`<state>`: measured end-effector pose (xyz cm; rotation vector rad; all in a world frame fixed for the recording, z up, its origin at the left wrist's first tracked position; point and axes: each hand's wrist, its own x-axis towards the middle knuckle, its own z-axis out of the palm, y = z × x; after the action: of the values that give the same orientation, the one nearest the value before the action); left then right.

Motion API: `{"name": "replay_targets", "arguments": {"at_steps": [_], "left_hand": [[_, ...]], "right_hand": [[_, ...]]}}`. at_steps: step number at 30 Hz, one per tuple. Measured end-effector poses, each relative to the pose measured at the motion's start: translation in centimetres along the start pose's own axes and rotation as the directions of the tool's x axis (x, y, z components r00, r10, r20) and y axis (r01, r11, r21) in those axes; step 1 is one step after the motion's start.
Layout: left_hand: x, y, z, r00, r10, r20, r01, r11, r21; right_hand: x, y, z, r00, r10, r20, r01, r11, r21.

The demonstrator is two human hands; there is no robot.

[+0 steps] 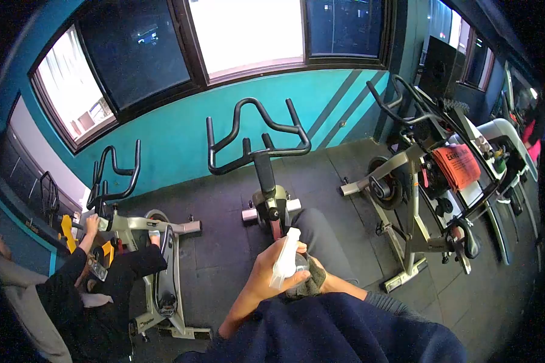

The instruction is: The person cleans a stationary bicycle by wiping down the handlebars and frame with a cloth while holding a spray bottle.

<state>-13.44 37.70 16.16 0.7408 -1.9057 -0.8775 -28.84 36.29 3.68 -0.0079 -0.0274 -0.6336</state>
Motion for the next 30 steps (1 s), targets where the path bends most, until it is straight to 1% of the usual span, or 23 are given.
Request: {"name": "replay_targets", "arguments": {"at_steps": [1,2,3,5,6,7,9,10,11,12,13,14,15,17,18,19,22,23,25,26,27,29,30], "left_hand": [[-0.1,-0.2,0.0,1.0,-0.01,-0.012,0.01,1.0,-0.009],[-0.2,-0.2,0.0,1.0,0.002,-0.025,0.0,0.997,0.077],[-0.4,-1.0,0.0,0.999,-0.002,-0.033,0.004,0.997,0.08],[-0.7,-3.1,0.3,0.972,-0.098,-0.212,0.064,0.985,-0.162],[-0.8,-2.7,0.4,0.928,-0.261,-0.265,0.147,0.912,-0.382],[-1.0,-3.7,0.4,0.891,-0.322,-0.321,0.152,0.877,-0.456],[-1.4,-5.5,0.1,0.849,-0.392,-0.354,0.185,0.849,-0.496],[-1.5,-5.9,0.0,0.829,-0.385,-0.406,0.176,0.868,-0.464],[-1.6,-6.7,-0.2,0.828,-0.38,-0.411,0.171,0.871,-0.461],[-1.8,-7.6,-0.4,0.814,-0.406,-0.415,0.199,0.867,-0.457],[-1.8,-7.8,-0.7,0.799,-0.431,-0.419,0.227,0.862,-0.454],[-1.7,-7.8,-1.0,0.783,-0.453,-0.427,0.253,0.858,-0.446],[-1.8,-8.2,-1.2,0.782,-0.451,-0.429,0.251,0.859,-0.446],[-2.0,-9.8,-1.5,0.792,-0.432,-0.432,0.344,0.9,-0.268],[-1.9,-10.6,-1.4,0.798,-0.378,-0.47,0.328,0.926,-0.187],[-2.0,-11.2,-1.4,0.798,-0.377,-0.469,0.328,0.926,-0.187],[-2.1,-11.8,-1.3,0.806,-0.395,-0.442,0.37,0.918,-0.145],[-2.0,-11.8,-1.2,0.801,-0.423,-0.423,0.383,0.906,-0.181],[-2.2,-12.3,-1.0,0.796,-0.451,-0.402,0.398,0.892,-0.214],[-2.4,-13.2,-0.9,0.795,-0.462,-0.394,0.419,0.887,-0.196],[-2.2,-13.1,-1.0,0.792,-0.472,-0.387,0.439,0.881,-0.177],[-1.9,-12.6,-0.8,0.795,-0.475,-0.377,0.442,0.879,-0.177],[-1.6,-11.9,-0.8,0.798,-0.478,-0.366,0.444,0.878,-0.18]], "right_hand": [[0.1,0.1,0.4,0.999,0.031,-0.01,-0.031,0.999,0.027],[0.0,0.1,0.8,0.996,0.045,-0.078,-0.049,0.998,-0.05],[0.0,0.2,1.3,0.995,0.054,-0.079,-0.058,0.997,-0.05],[0.1,0.2,2.2,0.985,0.049,-0.165,-0.082,0.977,-0.199],[0.1,0.0,1.7,0.985,0.052,-0.167,-0.086,0.975,-0.203],[0.2,-0.4,0.6,0.951,-0.024,-0.308,-0.063,0.961,-0.268],[0.5,-1.4,-1.2,0.816,-0.198,-0.543,-0.043,0.916,-0.399],[0.1,-2.1,-1.4,0.822,-0.189,-0.538,-0.041,0.922,-0.386],[-0.4,-2.7,-1.6,0.825,-0.211,-0.524,0.014,0.935,-0.354],[-0.9,-3.6,-1.9,0.935,-0.07,-0.348,-0.024,0.966,-0.258],[-1.4,-4.7,-2.4,0.988,0.061,-0.142,-0.085,0.982,-0.17],[-1.7,-5.5,-3.0,0.992,0.05,-0.112,-0.056,0.997,-0.056],[-2.1,-6.3,-2.6,0.996,0.028,-0.081,-0.037,0.993,-0.109],[-3.1,-6.9,-2.0,0.986,-0.088,-0.143,0.083,0.996,-0.037],[-3.4,-7.2,-1.8,0.988,-0.093,-0.125,0.089,0.995,-0.032],[-3.7,-7.5,-1.7,0.989,-0.098,-0.107,0.096,0.995,-0.028],[-4.3,-7.8,-2.4,0.982,-0.127,-0.14,0.124,0.992,-0.032],[-4.5,-7.6,-2.9,0.981,-0.132,-0.14,0.129,0.991,-0.029],[-4.5,-7.2,-3.2,0.99,-0.09,-0.109,0.079,0.991,-0.107],[-4.6,-6.7,-3.3,0.948,-0.213,-0.235,0.173,0.968,-0.181],[-4.6,-6.6,-3.6,0.949,-0.212,-0.234,0.172,0.969,-0.179],[-4.5,-6.6,-4.2,0.962,-0.135,-0.236,0.111,0.987,-0.114],[-4.3,-6.3,-3.9,0.958,-0.168,-0.232,0.144,0.983,-0.116]]}}
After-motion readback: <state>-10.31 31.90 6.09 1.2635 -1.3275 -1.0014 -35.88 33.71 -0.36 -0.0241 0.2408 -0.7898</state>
